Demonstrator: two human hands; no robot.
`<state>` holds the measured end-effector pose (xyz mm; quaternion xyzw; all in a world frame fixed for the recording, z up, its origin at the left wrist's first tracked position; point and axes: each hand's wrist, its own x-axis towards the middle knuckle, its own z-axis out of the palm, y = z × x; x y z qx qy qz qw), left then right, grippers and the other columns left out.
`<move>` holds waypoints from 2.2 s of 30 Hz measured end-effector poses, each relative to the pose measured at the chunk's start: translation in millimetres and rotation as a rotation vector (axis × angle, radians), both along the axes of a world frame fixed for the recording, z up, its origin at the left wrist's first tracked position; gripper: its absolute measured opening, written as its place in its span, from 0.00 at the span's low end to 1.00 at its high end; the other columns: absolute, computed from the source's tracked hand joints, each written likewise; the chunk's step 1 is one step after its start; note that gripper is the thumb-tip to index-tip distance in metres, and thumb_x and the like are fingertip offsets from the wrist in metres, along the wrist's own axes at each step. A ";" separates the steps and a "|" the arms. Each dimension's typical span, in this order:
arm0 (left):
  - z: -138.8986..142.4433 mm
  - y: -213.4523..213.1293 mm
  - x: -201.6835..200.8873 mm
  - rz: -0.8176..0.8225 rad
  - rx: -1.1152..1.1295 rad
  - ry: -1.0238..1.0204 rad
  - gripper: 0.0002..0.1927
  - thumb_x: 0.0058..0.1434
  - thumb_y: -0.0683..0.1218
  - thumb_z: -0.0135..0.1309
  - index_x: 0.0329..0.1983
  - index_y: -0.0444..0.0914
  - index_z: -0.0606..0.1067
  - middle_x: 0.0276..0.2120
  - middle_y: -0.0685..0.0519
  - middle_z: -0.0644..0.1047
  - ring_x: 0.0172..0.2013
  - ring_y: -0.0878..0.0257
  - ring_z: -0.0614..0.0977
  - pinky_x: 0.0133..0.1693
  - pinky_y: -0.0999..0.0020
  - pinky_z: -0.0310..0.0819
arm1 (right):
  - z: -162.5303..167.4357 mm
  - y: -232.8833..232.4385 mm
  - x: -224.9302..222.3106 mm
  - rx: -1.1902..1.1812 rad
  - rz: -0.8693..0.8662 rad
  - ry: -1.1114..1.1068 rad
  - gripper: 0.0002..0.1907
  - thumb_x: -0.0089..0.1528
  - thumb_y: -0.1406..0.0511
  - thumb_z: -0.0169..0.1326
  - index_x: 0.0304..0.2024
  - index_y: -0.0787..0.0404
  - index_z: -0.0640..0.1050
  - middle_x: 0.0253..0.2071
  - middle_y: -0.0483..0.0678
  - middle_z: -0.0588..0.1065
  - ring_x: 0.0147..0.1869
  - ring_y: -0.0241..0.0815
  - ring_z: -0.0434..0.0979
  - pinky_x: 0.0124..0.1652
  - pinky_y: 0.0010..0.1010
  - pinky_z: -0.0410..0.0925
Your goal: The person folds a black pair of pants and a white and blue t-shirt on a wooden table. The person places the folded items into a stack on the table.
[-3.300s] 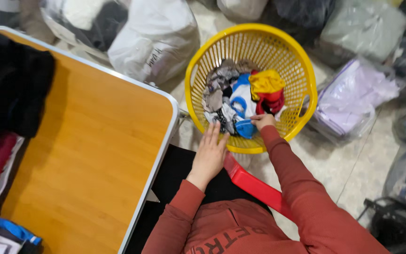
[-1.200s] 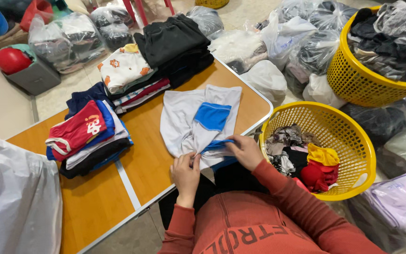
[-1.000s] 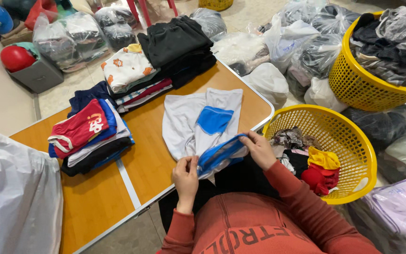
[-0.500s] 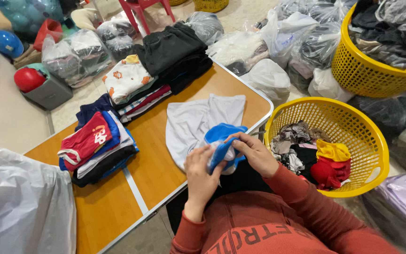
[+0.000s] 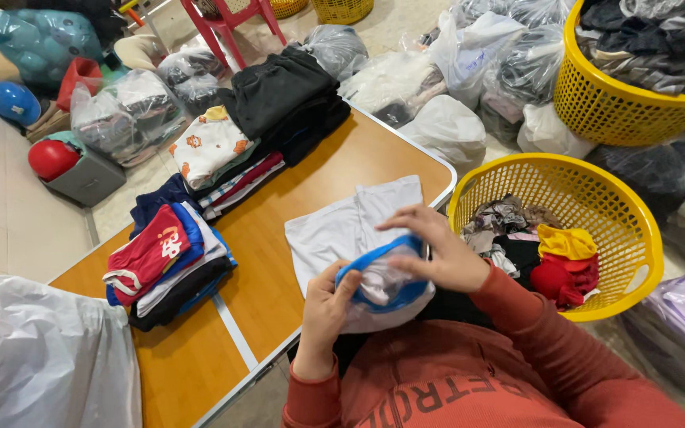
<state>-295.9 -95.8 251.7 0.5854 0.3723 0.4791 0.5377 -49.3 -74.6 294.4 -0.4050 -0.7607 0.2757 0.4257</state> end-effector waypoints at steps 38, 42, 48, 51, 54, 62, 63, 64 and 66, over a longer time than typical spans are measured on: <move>20.9 -33.8 44.1 0.617 0.490 0.260 0.09 0.62 0.44 0.63 0.32 0.35 0.77 0.30 0.54 0.77 0.39 0.61 0.79 0.74 0.48 0.46 | 16.5 -16.5 -16.9 0.231 -0.230 -0.011 0.12 0.63 0.61 0.59 0.47 0.58 0.76 0.51 0.51 0.73 0.61 0.52 0.71 0.62 0.43 0.60; 19.5 -33.4 42.1 0.642 0.461 0.228 0.10 0.65 0.45 0.60 0.33 0.34 0.77 0.32 0.53 0.78 0.37 0.63 0.78 0.74 0.48 0.45 | 20.1 -22.6 -24.7 0.304 -0.124 -0.161 0.14 0.54 0.57 0.66 0.37 0.55 0.79 0.48 0.47 0.74 0.60 0.48 0.70 0.68 0.60 0.45; 19.0 -33.8 41.0 0.616 0.482 0.226 0.11 0.67 0.46 0.58 0.31 0.34 0.76 0.30 0.54 0.77 0.39 0.62 0.78 0.75 0.49 0.43 | 18.3 -22.3 -27.3 0.250 -0.095 -0.087 0.07 0.55 0.61 0.65 0.33 0.53 0.80 0.45 0.40 0.77 0.60 0.43 0.73 0.72 0.60 0.45; 16.3 -31.9 39.1 0.670 0.476 0.223 0.12 0.67 0.46 0.58 0.32 0.34 0.74 0.30 0.54 0.74 0.38 0.62 0.75 0.74 0.50 0.46 | 17.4 -19.2 -16.2 0.239 -0.127 -0.028 0.06 0.56 0.62 0.65 0.32 0.53 0.81 0.41 0.39 0.79 0.58 0.42 0.75 0.72 0.57 0.46; 12.7 -32.0 35.8 0.679 0.461 0.253 0.10 0.69 0.45 0.55 0.33 0.35 0.75 0.29 0.55 0.75 0.37 0.62 0.75 0.73 0.51 0.49 | 14.9 -13.7 -5.6 0.236 -0.186 0.044 0.05 0.57 0.64 0.65 0.33 0.54 0.82 0.38 0.40 0.80 0.56 0.42 0.77 0.72 0.53 0.50; 20.9 -29.4 29.9 0.753 0.494 0.288 0.07 0.70 0.46 0.54 0.36 0.39 0.75 0.33 0.55 0.75 0.40 0.60 0.76 0.73 0.50 0.52 | 8.2 -5.4 10.8 -0.024 -0.274 0.239 0.05 0.62 0.66 0.63 0.37 0.63 0.83 0.32 0.45 0.81 0.37 0.35 0.78 0.63 0.33 0.67; 23.8 -30.1 32.4 0.742 0.543 0.303 0.07 0.69 0.46 0.56 0.36 0.39 0.75 0.35 0.54 0.76 0.43 0.59 0.77 0.73 0.50 0.51 | 7.3 -7.4 8.6 -0.091 -0.272 0.262 0.06 0.61 0.66 0.63 0.36 0.63 0.83 0.32 0.44 0.81 0.37 0.33 0.78 0.56 0.31 0.68; 26.4 -31.1 35.9 0.702 0.589 0.348 0.07 0.65 0.47 0.59 0.39 0.39 0.76 0.37 0.53 0.76 0.45 0.57 0.77 0.72 0.48 0.49 | 6.0 -9.7 4.6 -0.158 -0.268 0.285 0.06 0.60 0.65 0.63 0.36 0.63 0.82 0.32 0.44 0.81 0.38 0.32 0.79 0.50 0.30 0.70; 30.1 -32.7 45.0 0.622 0.680 0.440 0.16 0.56 0.49 0.64 0.44 0.37 0.78 0.41 0.49 0.77 0.50 0.53 0.77 0.69 0.46 0.45 | 3.8 -13.6 -3.4 -0.234 -0.232 0.302 0.07 0.59 0.65 0.63 0.35 0.63 0.83 0.32 0.43 0.81 0.38 0.32 0.79 0.44 0.30 0.71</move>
